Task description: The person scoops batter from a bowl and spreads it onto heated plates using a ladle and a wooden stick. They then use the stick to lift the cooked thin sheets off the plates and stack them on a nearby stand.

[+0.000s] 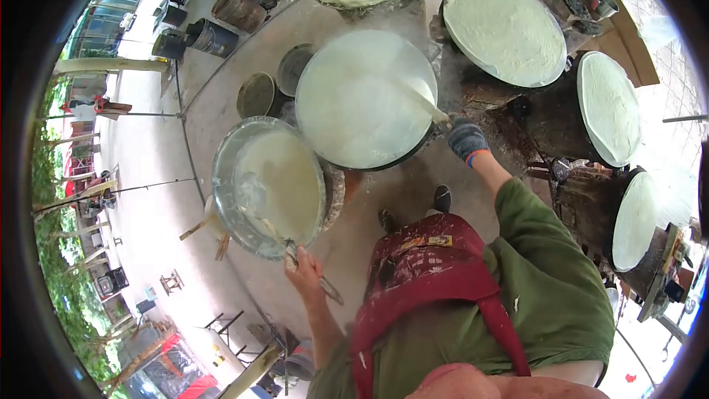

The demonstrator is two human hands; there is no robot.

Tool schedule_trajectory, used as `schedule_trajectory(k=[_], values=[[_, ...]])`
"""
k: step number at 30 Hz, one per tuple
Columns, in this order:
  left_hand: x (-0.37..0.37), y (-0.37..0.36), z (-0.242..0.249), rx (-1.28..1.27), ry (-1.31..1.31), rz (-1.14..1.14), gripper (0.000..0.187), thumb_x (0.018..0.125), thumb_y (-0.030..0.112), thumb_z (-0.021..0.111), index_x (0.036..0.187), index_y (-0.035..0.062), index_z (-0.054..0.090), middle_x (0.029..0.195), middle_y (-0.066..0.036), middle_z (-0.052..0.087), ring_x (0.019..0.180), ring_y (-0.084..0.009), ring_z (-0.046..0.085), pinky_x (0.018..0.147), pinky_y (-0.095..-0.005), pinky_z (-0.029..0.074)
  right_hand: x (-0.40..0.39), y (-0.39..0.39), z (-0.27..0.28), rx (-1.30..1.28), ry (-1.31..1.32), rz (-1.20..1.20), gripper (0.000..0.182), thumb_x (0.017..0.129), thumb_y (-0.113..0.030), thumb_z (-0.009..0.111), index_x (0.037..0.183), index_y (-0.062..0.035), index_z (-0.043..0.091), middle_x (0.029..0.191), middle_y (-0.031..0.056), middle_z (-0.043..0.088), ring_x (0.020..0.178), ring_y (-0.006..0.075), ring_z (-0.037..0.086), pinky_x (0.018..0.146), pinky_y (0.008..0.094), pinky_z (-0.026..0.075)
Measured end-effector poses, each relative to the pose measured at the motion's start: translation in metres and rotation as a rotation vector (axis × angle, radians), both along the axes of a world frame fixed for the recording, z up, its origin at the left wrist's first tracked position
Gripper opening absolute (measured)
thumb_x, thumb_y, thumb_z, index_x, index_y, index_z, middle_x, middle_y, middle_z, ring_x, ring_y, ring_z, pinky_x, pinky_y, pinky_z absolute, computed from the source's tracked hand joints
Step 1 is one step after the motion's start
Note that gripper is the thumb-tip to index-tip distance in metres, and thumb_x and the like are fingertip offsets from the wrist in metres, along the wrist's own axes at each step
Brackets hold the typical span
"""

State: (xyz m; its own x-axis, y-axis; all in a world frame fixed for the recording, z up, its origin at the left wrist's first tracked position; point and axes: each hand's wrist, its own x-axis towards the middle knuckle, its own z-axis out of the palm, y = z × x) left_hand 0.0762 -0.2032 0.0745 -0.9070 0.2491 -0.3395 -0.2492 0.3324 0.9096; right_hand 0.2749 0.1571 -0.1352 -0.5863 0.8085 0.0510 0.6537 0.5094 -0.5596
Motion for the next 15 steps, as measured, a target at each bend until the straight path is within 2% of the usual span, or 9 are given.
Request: schedule_trajectory(k=[3,6,7,8,10,12,13,14,15], values=[[0.004,0.015,0.004,-0.059,-0.029,0.016,0.009,0.091,0.010,0.047,0.085,0.0037,0.046,0.054,0.004,0.034,0.040,-0.0049,0.031,0.033,-0.0196,0.022,0.005,-0.019,-0.009,-0.061,-0.374,0.327,0.024,0.084,-0.021,0.052,0.103,-0.0080,0.058,0.092,0.0189,0.062,0.084,0.0376,0.060,0.071,0.0427,0.048],[0.005,0.024,0.007,-0.055,-0.073,0.037,0.010,0.091,0.011,0.048,0.083,0.0040,0.047,0.055,0.004,0.036,0.040,-0.0050,0.032,0.033,-0.0188,0.022,0.029,-0.045,0.032,-0.220,0.008,0.152,0.028,0.085,-0.025,0.051,0.106,-0.0066,0.056,0.098,0.0206,0.061,0.087,0.0399,0.059,0.073,0.0428,0.048],[0.004,0.023,0.006,-0.047,-0.087,0.040,0.010,0.090,0.011,0.048,0.083,0.0042,0.047,0.056,0.004,0.036,0.040,-0.0050,0.032,0.033,-0.0185,0.022,0.034,-0.029,0.016,-0.336,-0.038,0.097,0.034,0.085,-0.032,0.050,0.105,-0.0056,0.057,0.098,0.0214,0.061,0.090,0.0402,0.058,0.076,0.0441,0.047],[0.004,0.022,0.004,-0.044,-0.099,0.040,0.010,0.090,0.011,0.049,0.083,0.0043,0.048,0.056,0.004,0.037,0.041,-0.0049,0.032,0.034,-0.0184,0.023,0.031,-0.010,-0.002,-0.291,-0.091,0.085,0.033,0.086,-0.034,0.049,0.101,-0.0064,0.059,0.096,0.0212,0.061,0.088,0.0389,0.059,0.074,0.0441,0.047],[0.003,0.020,0.000,-0.034,-0.122,0.039,0.009,0.090,0.012,0.049,0.084,0.0045,0.049,0.057,0.004,0.038,0.043,-0.0046,0.033,0.035,-0.0183,0.024,-0.002,0.039,0.018,-0.195,-0.195,0.061,0.034,0.088,-0.037,0.046,0.094,-0.0081,0.063,0.090,0.0209,0.062,0.084,0.0363,0.060,0.069,0.0441,0.047],[0.001,-0.002,-0.021,-0.109,-0.002,-0.034,0.009,0.090,0.012,0.050,0.086,0.0040,0.050,0.058,0.003,0.039,0.046,-0.0042,0.035,0.037,-0.0183,0.026,-0.043,0.089,0.013,-0.066,-0.197,0.094,0.033,0.087,-0.033,0.047,0.096,-0.0064,0.063,0.088,0.0200,0.063,0.082,0.0347,0.061,0.068,0.0432,0.048],[0.001,-0.010,-0.029,-0.148,0.061,-0.067,0.009,0.090,0.012,0.050,0.087,0.0038,0.051,0.059,0.003,0.039,0.047,-0.0041,0.036,0.038,-0.0183,0.028,-0.064,0.105,0.034,-0.039,-0.233,0.128,0.031,0.086,-0.031,0.048,0.095,-0.0060,0.063,0.089,0.0188,0.064,0.081,0.0341,0.061,0.068,0.0425,0.048],[0.005,-0.006,-0.024,-0.109,-0.016,0.008,0.009,0.089,0.012,0.050,0.088,0.0033,0.051,0.059,0.003,0.040,0.049,-0.0040,0.037,0.039,-0.0184,0.029,-0.085,0.119,0.055,-0.013,-0.267,0.160,0.029,0.085,-0.029,0.048,0.094,-0.0057,0.063,0.089,0.0176,0.065,0.080,0.0336,0.062,0.069,0.0418,0.049],[0.013,0.001,-0.013,-0.071,-0.093,0.078,0.009,0.089,0.012,0.051,0.089,0.0027,0.052,0.060,0.003,0.041,0.050,-0.0040,0.038,0.040,-0.0185,0.030,-0.104,0.130,0.055,-0.096,-0.232,0.068,0.028,0.083,-0.028,0.049,0.094,-0.0059,0.063,0.089,0.0161,0.065,0.079,0.0326,0.062,0.070,0.0409,0.049]])
